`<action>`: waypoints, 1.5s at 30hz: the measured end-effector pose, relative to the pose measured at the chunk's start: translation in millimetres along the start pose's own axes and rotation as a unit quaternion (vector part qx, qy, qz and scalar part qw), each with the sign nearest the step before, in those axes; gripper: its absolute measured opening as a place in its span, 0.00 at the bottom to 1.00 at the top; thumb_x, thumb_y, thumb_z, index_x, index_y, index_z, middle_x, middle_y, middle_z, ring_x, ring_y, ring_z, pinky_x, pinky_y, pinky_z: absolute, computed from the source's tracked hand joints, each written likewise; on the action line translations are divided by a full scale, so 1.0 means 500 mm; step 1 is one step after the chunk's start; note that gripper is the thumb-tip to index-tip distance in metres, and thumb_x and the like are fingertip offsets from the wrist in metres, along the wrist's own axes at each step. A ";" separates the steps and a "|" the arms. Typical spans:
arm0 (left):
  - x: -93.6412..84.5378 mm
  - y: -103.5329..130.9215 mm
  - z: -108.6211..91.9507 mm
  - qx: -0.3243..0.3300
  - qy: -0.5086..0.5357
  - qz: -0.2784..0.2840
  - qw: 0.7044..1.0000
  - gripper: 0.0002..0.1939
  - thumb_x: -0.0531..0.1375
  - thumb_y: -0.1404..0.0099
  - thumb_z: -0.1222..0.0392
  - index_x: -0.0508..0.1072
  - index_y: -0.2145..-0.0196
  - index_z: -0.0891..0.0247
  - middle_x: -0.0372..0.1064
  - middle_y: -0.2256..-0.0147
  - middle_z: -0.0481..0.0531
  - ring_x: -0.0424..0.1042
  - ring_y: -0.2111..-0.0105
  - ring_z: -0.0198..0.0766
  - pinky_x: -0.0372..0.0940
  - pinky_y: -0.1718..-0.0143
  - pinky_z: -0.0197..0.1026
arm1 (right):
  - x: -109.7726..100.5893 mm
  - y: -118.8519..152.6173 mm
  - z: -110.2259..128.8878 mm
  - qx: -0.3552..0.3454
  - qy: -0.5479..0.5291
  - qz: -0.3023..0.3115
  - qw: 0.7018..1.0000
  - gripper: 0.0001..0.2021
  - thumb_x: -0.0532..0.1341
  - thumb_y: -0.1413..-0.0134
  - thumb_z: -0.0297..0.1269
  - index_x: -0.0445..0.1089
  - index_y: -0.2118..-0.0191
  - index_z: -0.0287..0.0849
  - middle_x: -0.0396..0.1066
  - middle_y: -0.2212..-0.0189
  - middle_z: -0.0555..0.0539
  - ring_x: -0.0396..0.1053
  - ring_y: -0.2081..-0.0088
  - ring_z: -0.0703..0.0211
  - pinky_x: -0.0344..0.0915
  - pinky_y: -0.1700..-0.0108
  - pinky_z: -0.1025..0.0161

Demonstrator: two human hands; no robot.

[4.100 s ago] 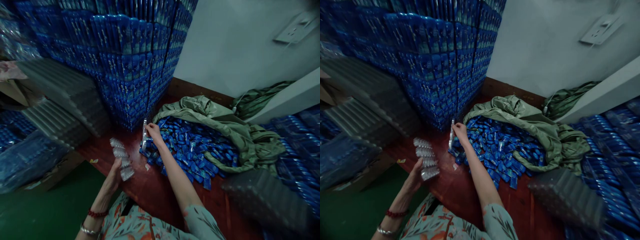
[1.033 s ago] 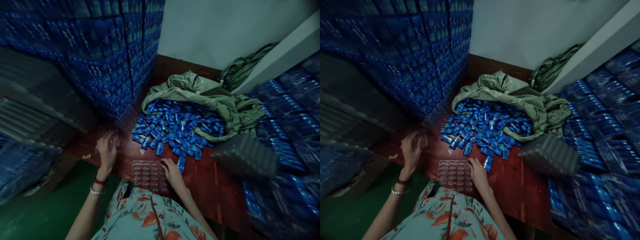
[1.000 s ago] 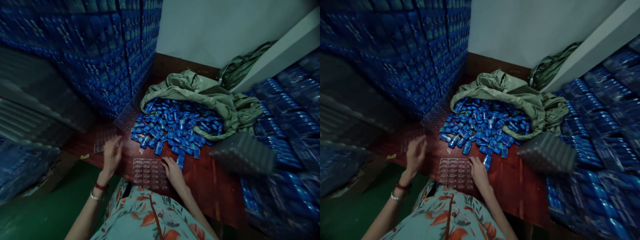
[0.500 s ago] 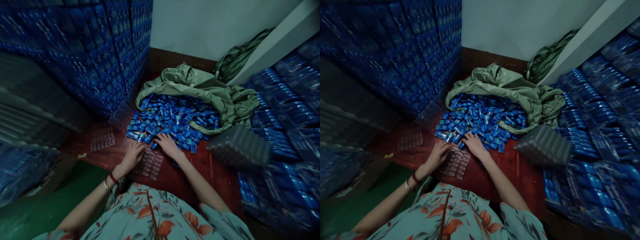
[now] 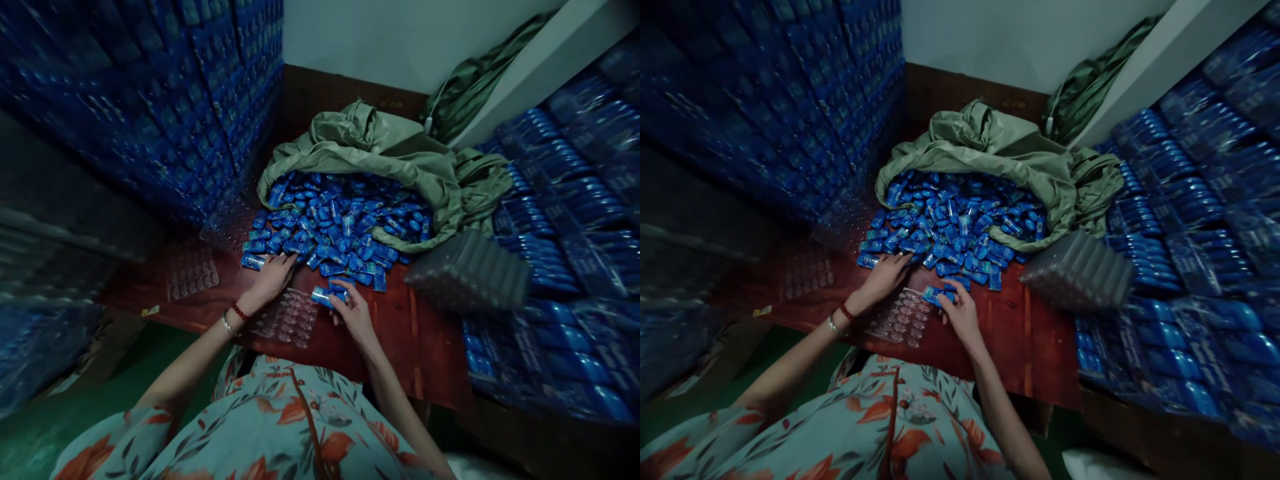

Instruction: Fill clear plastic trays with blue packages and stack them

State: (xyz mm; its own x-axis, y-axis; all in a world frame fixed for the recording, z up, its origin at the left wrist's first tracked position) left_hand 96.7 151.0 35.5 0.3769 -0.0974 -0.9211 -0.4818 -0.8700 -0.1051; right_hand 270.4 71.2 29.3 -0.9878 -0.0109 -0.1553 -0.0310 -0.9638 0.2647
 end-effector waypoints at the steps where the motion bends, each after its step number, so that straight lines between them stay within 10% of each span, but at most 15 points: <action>1: -0.011 0.012 0.009 -0.004 0.058 -0.018 0.998 0.18 0.49 0.33 0.64 0.64 0.46 0.66 0.68 0.54 0.61 0.68 0.54 0.45 0.61 0.52 0.49 | 0.012 0.009 -0.013 0.024 -0.041 0.000 0.999 0.20 0.58 0.48 0.47 0.66 0.52 0.41 0.62 0.83 0.57 0.57 0.86 0.69 0.53 0.83 0.71; 6: -0.046 0.103 0.071 -0.103 0.283 -0.048 0.952 0.18 0.52 0.34 0.54 0.67 0.50 0.65 0.70 0.54 0.56 0.70 0.56 0.42 0.64 0.52 0.44 | 0.088 0.022 -0.052 0.069 -0.138 0.077 0.985 0.23 0.65 0.57 0.44 0.65 0.54 0.43 0.66 0.77 0.55 0.64 0.80 0.67 0.60 0.81 0.70; 11: -0.030 0.175 0.090 -0.161 0.355 -0.015 0.921 0.19 0.56 0.36 0.54 0.68 0.50 0.63 0.69 0.52 0.56 0.68 0.52 0.43 0.62 0.49 0.46 | 0.087 0.011 -0.038 -0.026 0.068 0.048 0.996 0.15 0.59 0.49 0.41 0.66 0.55 0.43 0.70 0.71 0.50 0.69 0.71 0.60 0.67 0.71 0.64; 15: -0.020 0.195 0.081 -0.142 0.297 -0.033 0.944 0.19 0.58 0.38 0.59 0.67 0.49 0.63 0.66 0.53 0.57 0.67 0.52 0.43 0.63 0.49 0.47 | 0.090 0.016 0.016 -0.168 0.308 0.037 0.936 0.10 0.53 0.40 0.37 0.67 0.57 0.42 0.70 0.63 0.45 0.69 0.60 0.56 0.64 0.59 0.62; 22: 0.008 0.217 0.044 -0.113 0.185 -0.026 0.976 0.21 0.52 0.33 0.59 0.61 0.43 0.57 0.62 0.51 0.57 0.68 0.55 0.42 0.66 0.53 0.45 | 0.109 0.002 0.027 -0.142 0.453 0.061 0.878 0.08 0.50 0.37 0.37 0.63 0.62 0.41 0.70 0.67 0.46 0.69 0.62 0.57 0.60 0.64 0.65; 31: -0.010 0.213 0.073 -0.212 0.359 -0.127 0.900 0.15 0.56 0.36 0.54 0.72 0.54 0.61 0.66 0.55 0.55 0.67 0.52 0.42 0.62 0.49 0.45 | 0.120 -0.004 0.041 -0.106 0.576 0.089 0.806 0.08 0.49 0.36 0.38 0.62 0.61 0.41 0.71 0.67 0.44 0.70 0.64 0.56 0.57 0.65 0.63; 39: -0.033 0.174 0.025 -0.100 0.246 -0.077 0.961 0.21 0.51 0.35 0.66 0.61 0.45 0.62 0.66 0.53 0.58 0.67 0.53 0.42 0.64 0.51 0.47 | 0.129 -0.012 0.066 -0.118 0.630 0.117 0.759 0.11 0.50 0.37 0.39 0.64 0.57 0.39 0.70 0.66 0.41 0.69 0.61 0.51 0.58 0.62 0.61; 45: -0.040 0.152 -0.013 0.038 0.086 0.035 0.995 0.18 0.48 0.36 0.73 0.64 0.50 0.63 0.64 0.57 0.58 0.64 0.56 0.42 0.64 0.54 0.48 | 0.152 -0.018 0.066 -0.202 0.533 0.135 0.810 0.16 0.47 0.36 0.34 0.58 0.45 0.41 0.66 0.55 0.41 0.66 0.56 0.55 0.60 0.56 0.60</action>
State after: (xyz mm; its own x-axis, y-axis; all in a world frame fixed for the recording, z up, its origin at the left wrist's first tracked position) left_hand 57.4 83.7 48.5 0.4676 -0.2441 -0.8496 -0.5678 -0.8196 -0.0770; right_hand 190.5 87.7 46.6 -0.2506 -0.2527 -0.9345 0.4300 -0.8939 0.1264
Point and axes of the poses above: each hand's wrist, its own y-axis away from the middle knuckle, its own x-axis out of the palm, z = x × y, the point moved 7 cm from there along -y, towards the middle knuckle
